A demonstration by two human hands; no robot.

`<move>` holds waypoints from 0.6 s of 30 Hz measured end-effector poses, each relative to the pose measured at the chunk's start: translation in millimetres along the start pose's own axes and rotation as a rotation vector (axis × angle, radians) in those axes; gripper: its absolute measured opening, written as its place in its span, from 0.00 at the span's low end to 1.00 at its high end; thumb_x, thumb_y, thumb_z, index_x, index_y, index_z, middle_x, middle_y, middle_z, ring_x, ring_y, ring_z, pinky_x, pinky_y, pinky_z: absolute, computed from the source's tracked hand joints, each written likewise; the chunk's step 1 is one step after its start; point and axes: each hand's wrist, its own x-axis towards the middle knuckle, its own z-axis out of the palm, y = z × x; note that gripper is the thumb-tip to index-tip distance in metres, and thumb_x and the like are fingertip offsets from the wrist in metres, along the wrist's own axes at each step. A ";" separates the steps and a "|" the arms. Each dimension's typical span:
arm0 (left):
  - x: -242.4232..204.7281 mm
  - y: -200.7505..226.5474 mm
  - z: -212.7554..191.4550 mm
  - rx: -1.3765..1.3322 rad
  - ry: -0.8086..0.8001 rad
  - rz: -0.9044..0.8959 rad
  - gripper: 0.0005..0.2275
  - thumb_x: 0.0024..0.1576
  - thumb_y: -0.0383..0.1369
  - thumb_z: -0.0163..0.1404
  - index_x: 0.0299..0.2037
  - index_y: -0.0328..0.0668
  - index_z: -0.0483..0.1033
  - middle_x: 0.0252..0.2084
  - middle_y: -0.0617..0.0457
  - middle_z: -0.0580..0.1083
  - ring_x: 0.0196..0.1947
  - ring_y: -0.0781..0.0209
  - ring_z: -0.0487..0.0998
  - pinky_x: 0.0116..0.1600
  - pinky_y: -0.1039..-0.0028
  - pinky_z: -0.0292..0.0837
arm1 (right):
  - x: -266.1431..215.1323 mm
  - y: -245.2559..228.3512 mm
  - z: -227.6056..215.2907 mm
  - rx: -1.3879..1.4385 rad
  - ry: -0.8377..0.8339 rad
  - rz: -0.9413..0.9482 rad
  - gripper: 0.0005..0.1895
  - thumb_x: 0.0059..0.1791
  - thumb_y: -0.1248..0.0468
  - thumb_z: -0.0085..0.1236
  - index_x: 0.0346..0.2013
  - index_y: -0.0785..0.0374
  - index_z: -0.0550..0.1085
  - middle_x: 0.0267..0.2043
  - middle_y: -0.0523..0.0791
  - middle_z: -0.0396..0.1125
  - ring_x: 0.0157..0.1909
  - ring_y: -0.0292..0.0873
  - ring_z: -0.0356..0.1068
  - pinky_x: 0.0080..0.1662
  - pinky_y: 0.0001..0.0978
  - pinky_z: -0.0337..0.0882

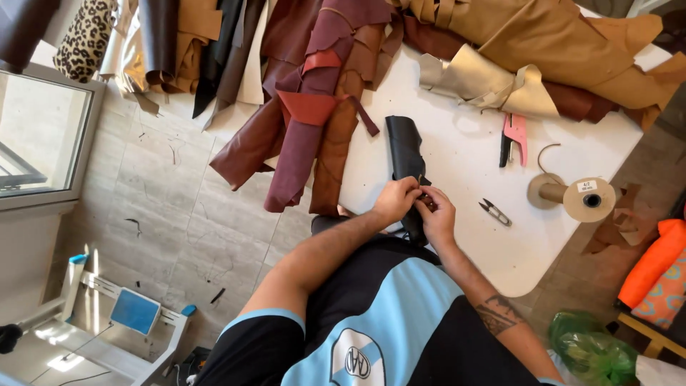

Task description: Rolling up leather scraps and securing them by tying string around them in knots.

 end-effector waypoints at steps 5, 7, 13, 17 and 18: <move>0.7 16.0 -19.7 0.029 -0.027 0.081 0.04 0.63 0.36 0.50 0.40 0.48 0.74 0.29 0.48 0.80 0.33 0.44 0.82 0.41 0.59 0.80 | 9.3 3.5 5.4 -0.013 0.031 -0.027 0.08 0.46 0.71 0.70 0.40 0.65 0.83 0.47 0.48 0.74 0.37 0.39 0.72 0.37 0.28 0.75; 1.2 19.7 -30.2 -0.052 -0.038 0.117 0.02 0.66 0.31 0.47 0.42 0.46 0.73 0.28 0.48 0.79 0.32 0.45 0.82 0.39 0.58 0.79 | 13.7 -5.4 9.9 0.052 0.026 0.003 0.07 0.46 0.70 0.70 0.38 0.63 0.83 0.46 0.45 0.74 0.33 0.32 0.67 0.34 0.21 0.72; -0.4 13.6 -32.5 -0.082 -0.004 0.193 0.07 0.64 0.35 0.51 0.45 0.46 0.66 0.30 0.48 0.80 0.33 0.47 0.82 0.39 0.57 0.78 | 15.7 -5.3 22.6 0.161 0.190 0.003 0.04 0.46 0.73 0.65 0.35 0.68 0.80 0.45 0.46 0.71 0.32 0.31 0.68 0.35 0.17 0.71; -7.5 5.1 -41.3 0.029 -0.073 0.178 0.07 0.62 0.33 0.53 0.44 0.48 0.67 0.30 0.53 0.80 0.34 0.48 0.82 0.39 0.58 0.79 | 13.8 -14.3 19.5 0.174 0.173 -0.038 0.03 0.47 0.75 0.63 0.35 0.69 0.80 0.44 0.48 0.71 0.33 0.33 0.69 0.38 0.24 0.73; -7.7 3.4 -43.5 0.024 -0.077 0.178 0.07 0.62 0.33 0.53 0.44 0.47 0.67 0.30 0.52 0.80 0.34 0.48 0.82 0.39 0.59 0.79 | 12.9 -18.5 18.8 0.192 0.174 -0.070 0.03 0.48 0.75 0.62 0.36 0.68 0.80 0.43 0.48 0.72 0.35 0.32 0.68 0.39 0.22 0.72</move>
